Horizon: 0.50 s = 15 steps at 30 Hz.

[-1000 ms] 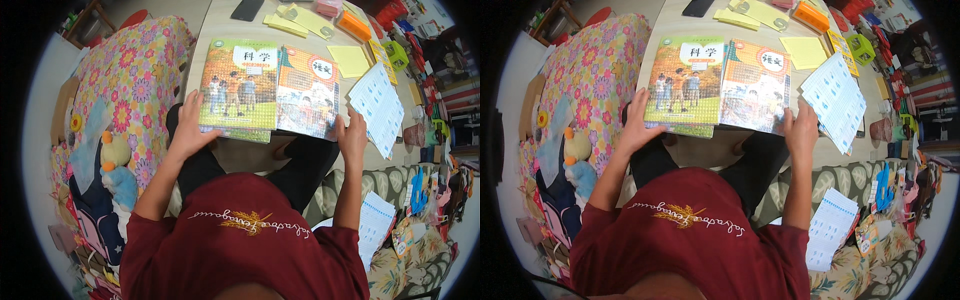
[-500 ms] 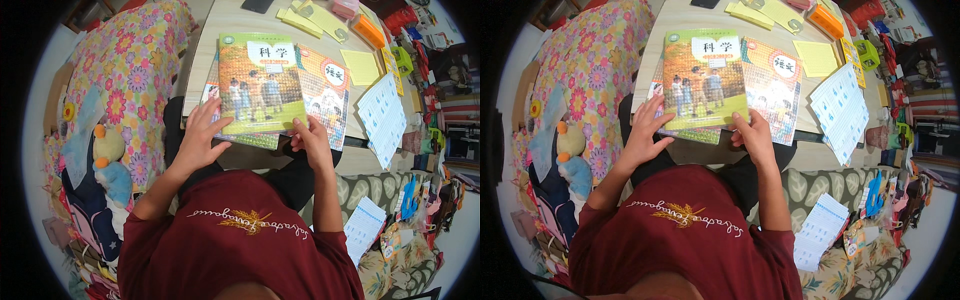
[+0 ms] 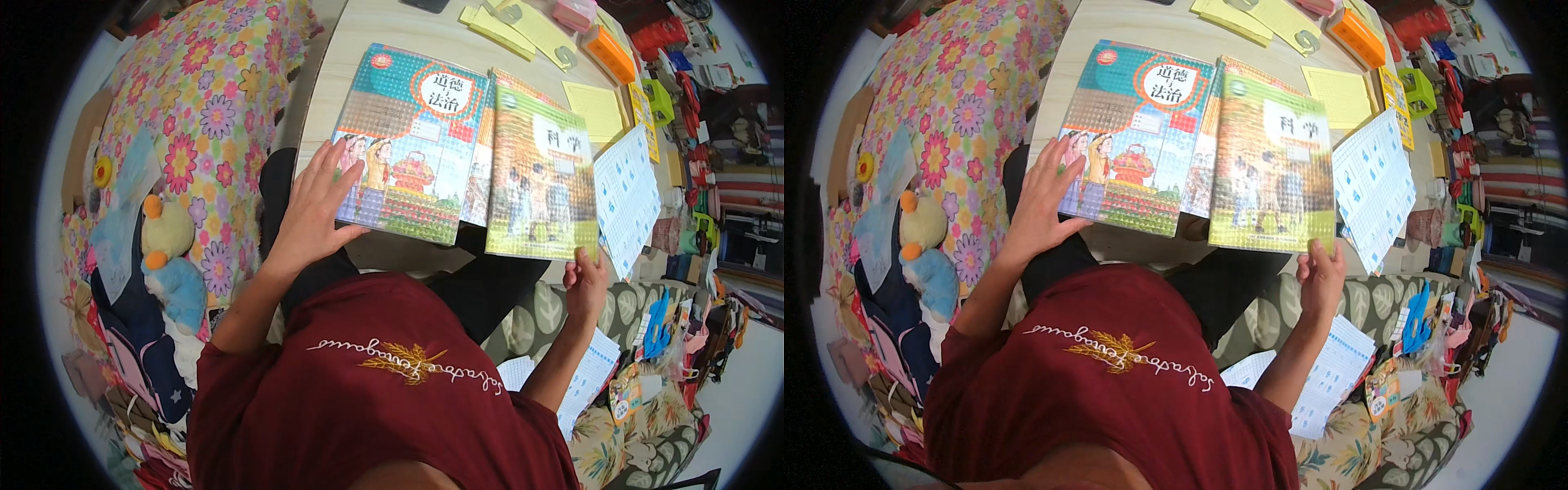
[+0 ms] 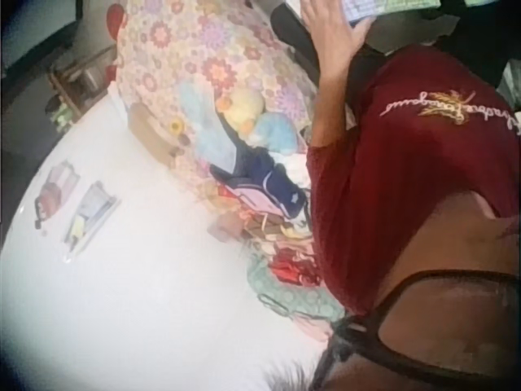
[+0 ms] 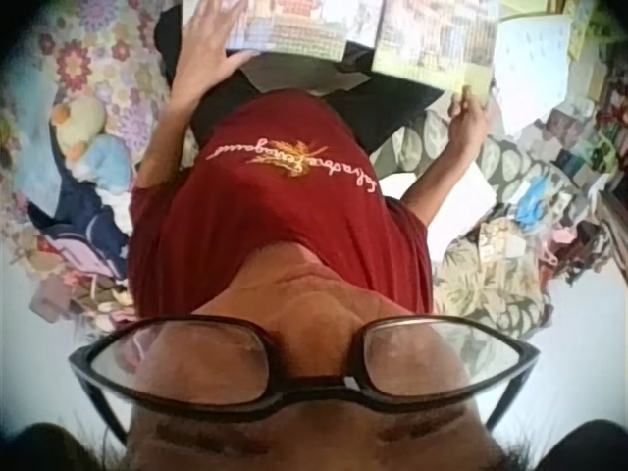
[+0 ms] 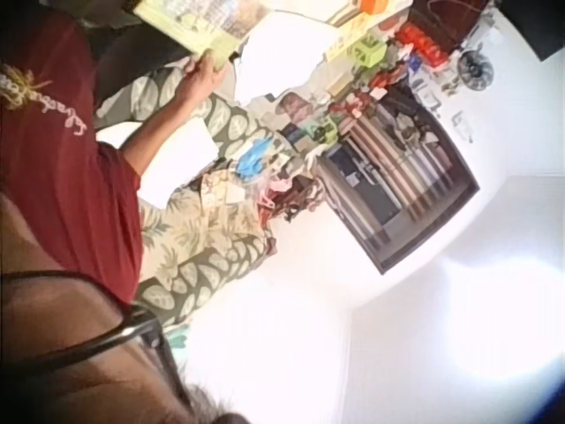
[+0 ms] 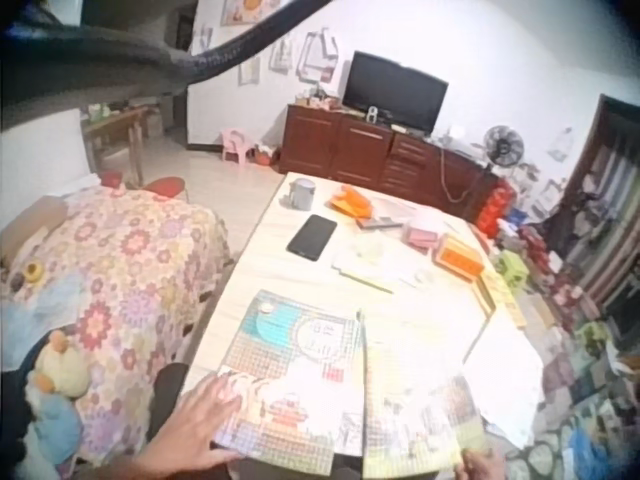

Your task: The person peels small rectangular labels from a sheet and sticks them onto the covers of several textbooks. They handle multiple books, including a science and a math textbook, placing one label on each cover before stacking them.

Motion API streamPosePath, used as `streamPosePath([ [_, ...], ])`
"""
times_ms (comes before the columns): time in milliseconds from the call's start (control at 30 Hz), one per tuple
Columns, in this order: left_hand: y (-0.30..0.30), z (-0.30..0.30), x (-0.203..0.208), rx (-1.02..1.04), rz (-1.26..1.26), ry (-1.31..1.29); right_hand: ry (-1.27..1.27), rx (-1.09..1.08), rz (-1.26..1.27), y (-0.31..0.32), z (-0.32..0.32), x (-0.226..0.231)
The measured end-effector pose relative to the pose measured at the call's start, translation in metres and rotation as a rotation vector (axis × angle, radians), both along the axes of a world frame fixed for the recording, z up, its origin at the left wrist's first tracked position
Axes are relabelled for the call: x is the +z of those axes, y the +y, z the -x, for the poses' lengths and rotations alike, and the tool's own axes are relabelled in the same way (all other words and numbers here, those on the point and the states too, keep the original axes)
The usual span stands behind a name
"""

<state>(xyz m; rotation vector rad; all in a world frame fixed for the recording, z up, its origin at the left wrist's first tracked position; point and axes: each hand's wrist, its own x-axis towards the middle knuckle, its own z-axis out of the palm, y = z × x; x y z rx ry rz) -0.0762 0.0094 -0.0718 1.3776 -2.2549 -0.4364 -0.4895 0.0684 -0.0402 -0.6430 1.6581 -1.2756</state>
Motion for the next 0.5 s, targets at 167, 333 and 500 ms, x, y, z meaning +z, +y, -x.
streamPosePath([
  [167,-0.002,-0.003,0.003,-0.035,-0.006,-0.069,-0.069,-0.029,-0.059,0.006,0.001,-0.018],
  [333,-0.003,0.0,0.005,-0.047,-0.007,-0.109,-0.028,0.015,-0.067,-0.005,-0.006,-0.016],
  [500,-0.008,-0.012,-0.004,0.148,-0.114,0.322,-0.026,0.063,-0.067,-0.007,-0.013,-0.016],
])
